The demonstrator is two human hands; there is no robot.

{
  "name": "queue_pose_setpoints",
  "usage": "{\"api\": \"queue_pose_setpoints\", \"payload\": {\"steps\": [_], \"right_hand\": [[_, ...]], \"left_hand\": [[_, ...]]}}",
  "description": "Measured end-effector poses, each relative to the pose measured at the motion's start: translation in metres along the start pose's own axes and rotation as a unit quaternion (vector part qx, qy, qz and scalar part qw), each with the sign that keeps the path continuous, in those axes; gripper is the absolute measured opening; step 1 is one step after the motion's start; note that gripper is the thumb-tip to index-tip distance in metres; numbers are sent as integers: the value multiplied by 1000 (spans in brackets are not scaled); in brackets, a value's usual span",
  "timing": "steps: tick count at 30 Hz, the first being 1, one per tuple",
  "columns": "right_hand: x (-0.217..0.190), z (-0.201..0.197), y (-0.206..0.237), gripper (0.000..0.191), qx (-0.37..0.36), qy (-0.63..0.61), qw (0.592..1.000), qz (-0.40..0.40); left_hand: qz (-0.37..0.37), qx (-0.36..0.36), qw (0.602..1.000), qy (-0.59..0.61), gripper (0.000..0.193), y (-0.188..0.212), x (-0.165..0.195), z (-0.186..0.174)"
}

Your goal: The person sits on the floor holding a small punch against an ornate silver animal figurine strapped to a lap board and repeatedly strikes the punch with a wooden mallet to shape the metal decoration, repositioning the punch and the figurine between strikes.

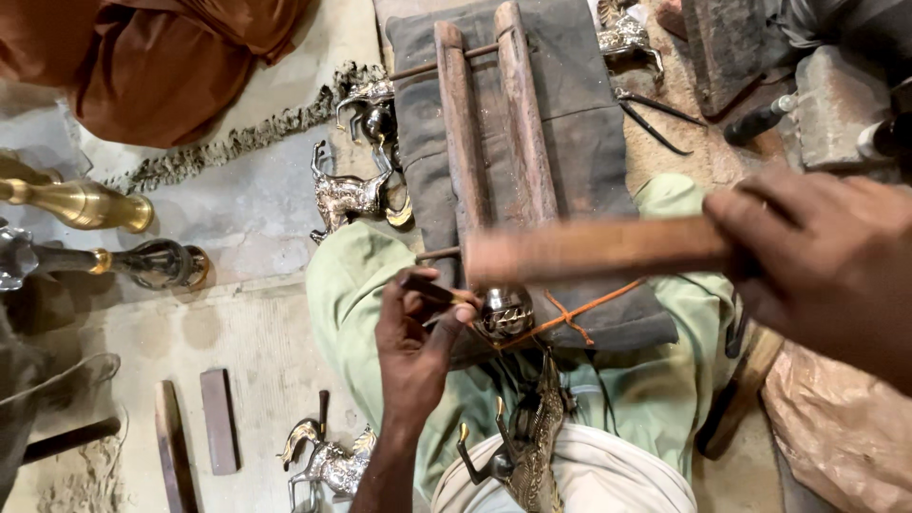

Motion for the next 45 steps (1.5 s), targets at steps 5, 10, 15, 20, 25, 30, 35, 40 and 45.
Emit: {"api": "queue_pose_setpoints", "payload": {"steps": [5,10,15,20,25,30,35,40,45], "right_hand": [[16,-7,-30,57,31,-90,995,26],[7,-28,-64,57,69,11,994,-84],[15,-2,-86,55,-59,-149,987,-6],[5,-24,-102,38,27,9,993,-112],[1,-29,-96,33,-13,104,987,-123],[6,-27,-89,48,58,-55,992,-98],[-2,-24,-88,37,58,12,991,-124],[-11,-23,-85,35,1,80,988,-129],[-15,-30,-79,43,38,102,984,-139]], "left_hand": [[-1,-4,998,-69,38,0,-3,12],[4,11,994,-105,37,7,-2,14],[27,39,991,-125,40,9,-4,15],[48,34,988,-142,34,13,-6,15],[51,25,988,-146,31,12,-5,16],[45,22,991,-125,37,11,-2,16],[29,12,993,-115,36,12,-1,16],[53,1,988,-148,35,10,0,17],[33,-7,985,-171,40,7,-9,13]]}}
Point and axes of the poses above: each hand's wrist, its own y-axis away from the middle knuckle, its own z-axis out of the palm, x = y × z, the point moved 7 cm from there along -y, towards the middle knuckle, and after that the axes turned 13 degrees about -z, right-handed, at the moved point
